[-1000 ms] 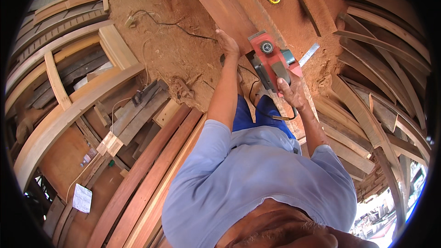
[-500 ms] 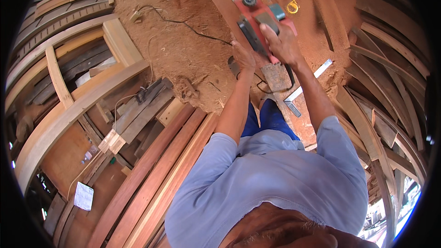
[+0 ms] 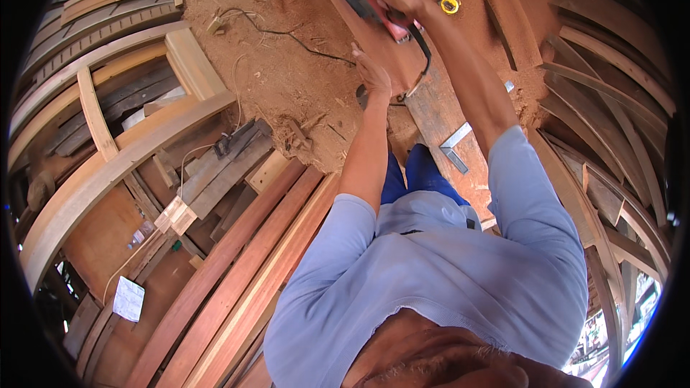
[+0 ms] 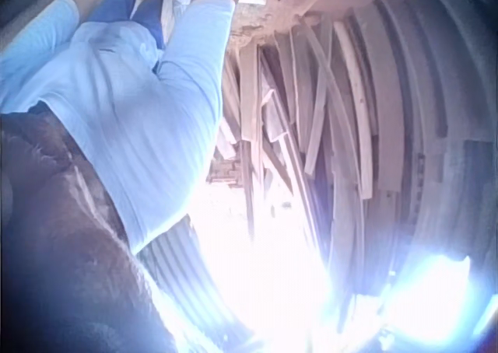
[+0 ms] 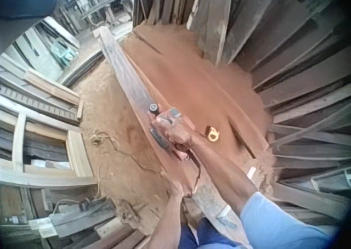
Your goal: The person uses a handheld electric sander to smooth the surface of a long wooden plank. They repeatedly sand the plank, inspect it by hand, and reposition it on the workbench. The person also handles a metal square and a tape measure during the process.
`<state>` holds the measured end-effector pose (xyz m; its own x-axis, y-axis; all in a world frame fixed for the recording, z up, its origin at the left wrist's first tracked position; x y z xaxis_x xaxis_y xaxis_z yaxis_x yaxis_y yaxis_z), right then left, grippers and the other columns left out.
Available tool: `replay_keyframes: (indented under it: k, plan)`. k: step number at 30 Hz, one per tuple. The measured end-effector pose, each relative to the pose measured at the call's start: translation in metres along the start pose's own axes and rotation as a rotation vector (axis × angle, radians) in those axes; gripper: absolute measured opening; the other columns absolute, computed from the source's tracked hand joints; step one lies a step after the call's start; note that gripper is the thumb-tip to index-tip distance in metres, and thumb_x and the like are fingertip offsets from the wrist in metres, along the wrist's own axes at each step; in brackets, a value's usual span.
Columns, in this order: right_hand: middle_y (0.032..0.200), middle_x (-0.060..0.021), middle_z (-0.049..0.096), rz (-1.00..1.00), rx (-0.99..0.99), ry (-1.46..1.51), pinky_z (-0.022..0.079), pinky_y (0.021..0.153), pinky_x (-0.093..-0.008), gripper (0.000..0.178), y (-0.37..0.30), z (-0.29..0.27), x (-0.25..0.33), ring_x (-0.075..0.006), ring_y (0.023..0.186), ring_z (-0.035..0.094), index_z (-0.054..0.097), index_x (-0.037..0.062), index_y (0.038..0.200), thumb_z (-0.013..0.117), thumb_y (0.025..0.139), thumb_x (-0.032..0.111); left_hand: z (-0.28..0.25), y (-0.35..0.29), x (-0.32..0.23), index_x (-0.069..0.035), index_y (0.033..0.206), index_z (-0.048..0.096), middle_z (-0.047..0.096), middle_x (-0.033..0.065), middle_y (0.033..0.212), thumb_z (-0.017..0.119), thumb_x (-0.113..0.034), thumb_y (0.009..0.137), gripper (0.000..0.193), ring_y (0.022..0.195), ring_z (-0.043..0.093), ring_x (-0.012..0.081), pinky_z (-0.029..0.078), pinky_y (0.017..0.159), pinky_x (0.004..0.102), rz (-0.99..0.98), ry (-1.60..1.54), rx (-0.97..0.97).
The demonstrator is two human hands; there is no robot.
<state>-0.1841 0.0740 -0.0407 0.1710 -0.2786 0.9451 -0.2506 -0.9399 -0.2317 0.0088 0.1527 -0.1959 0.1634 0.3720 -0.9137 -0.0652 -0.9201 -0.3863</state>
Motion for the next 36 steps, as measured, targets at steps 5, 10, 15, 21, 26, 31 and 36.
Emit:
replay_keyframes:
  k: [5, 10, 15, 21, 26, 31, 36]
  plan:
    - [0.072, -0.0082, 0.059, 0.111, -0.079, -0.103, 0.049, 0.064, -0.0376, 0.065, -0.161, 0.005, -0.039, -0.0186, 0.063, 0.059, 0.066, 0.0, 0.113, 0.05, 0.098, 0.062, -0.001, 0.013, 0.039, -0.005, 0.163, 0.012, 0.031, 0.0239, 0.161, 0.015, -0.069, 0.103, 0.088, 0.148, 0.034, 0.0355, 0.027, 0.123, 0.0423, -0.16, -0.412, 0.015]
    - [0.098, -0.0276, 0.068, 0.19, -0.113, -0.022, 0.053, 0.082, -0.0442, 0.058, -0.31, 0.011, -0.061, -0.0393, 0.092, 0.069, 0.06, -0.0022, 0.126, 0.063, 0.095, 0.046, -0.003, 0.003, 0.03, -0.007, 0.164, 0.01, 0.05, 0.0217, 0.14, 0.018, -0.074, 0.101, 0.093, 0.121, 0.055, 0.0276, 0.045, 0.105, 0.0383, -0.179, -0.415, -0.024]
    - [0.089, -0.0289, 0.067, 0.201, -0.148, -0.075, 0.053, 0.077, -0.0459, 0.059, -0.285, 0.017, -0.062, -0.0434, 0.086, 0.07, 0.061, -0.0058, 0.114, 0.064, 0.094, 0.05, -0.002, 0.008, 0.036, -0.007, 0.164, 0.011, 0.051, 0.0206, 0.14, 0.018, -0.071, 0.103, 0.088, 0.12, 0.056, 0.0284, 0.046, 0.103, 0.0367, -0.136, -0.492, 0.024]
    - [0.091, -0.0291, 0.07, 0.174, -0.169, -0.109, 0.054, 0.079, -0.0474, 0.066, -0.156, 0.012, -0.027, -0.0431, 0.091, 0.071, 0.061, -0.0066, 0.12, 0.062, 0.094, 0.054, -0.003, 0.003, 0.029, -0.004, 0.162, 0.018, 0.042, 0.0233, 0.152, 0.014, -0.069, 0.103, 0.088, 0.138, 0.046, 0.0322, 0.04, 0.113, 0.0414, -0.077, -0.302, 0.082]
    - [0.074, -0.0152, 0.065, 0.057, -0.206, -0.15, 0.051, 0.069, -0.0408, 0.058, -0.023, 0.007, 0.005, -0.0262, 0.073, 0.066, 0.067, -0.0008, 0.106, 0.052, 0.099, 0.054, -0.006, -0.003, -0.004, 0.002, 0.154, 0.032, 0.041, 0.0295, 0.153, 0.014, -0.052, 0.109, 0.072, 0.141, 0.042, 0.0406, 0.032, 0.119, 0.0444, -0.001, 0.143, 0.021]
    - [0.071, -0.0058, 0.06, -0.505, -0.216, -0.284, 0.046, 0.057, -0.0341, 0.048, 0.131, -0.003, 0.016, -0.0184, 0.059, 0.057, 0.066, 0.0057, 0.104, 0.057, 0.099, 0.052, -0.001, -0.003, -0.024, 0.01, 0.141, 0.048, 0.053, 0.034, 0.141, 0.02, -0.043, 0.111, 0.066, 0.132, 0.051, 0.046, 0.039, 0.112, 0.0471, -0.072, 0.388, 0.028]
    - [0.07, -0.0017, 0.056, -0.097, -0.047, 0.331, 0.042, 0.052, -0.0306, 0.039, 0.105, 0.018, -0.007, -0.0145, 0.057, 0.054, 0.066, 0.0089, 0.102, 0.059, 0.1, 0.047, -0.002, -0.007, -0.003, 0.006, 0.147, 0.042, 0.047, 0.0317, 0.147, 0.022, -0.047, 0.111, 0.067, 0.135, 0.048, 0.0443, 0.037, 0.113, 0.0463, -0.075, 0.226, 0.035]
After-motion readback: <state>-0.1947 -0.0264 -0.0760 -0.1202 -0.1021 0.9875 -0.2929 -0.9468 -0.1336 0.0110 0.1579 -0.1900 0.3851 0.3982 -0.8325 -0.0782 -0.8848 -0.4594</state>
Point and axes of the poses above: each hand's wrist, its own y-axis towards the middle knuckle, its own z-axis out of the palm, x = y × z, the point moved 6 cm from there along y, towards the middle knuckle
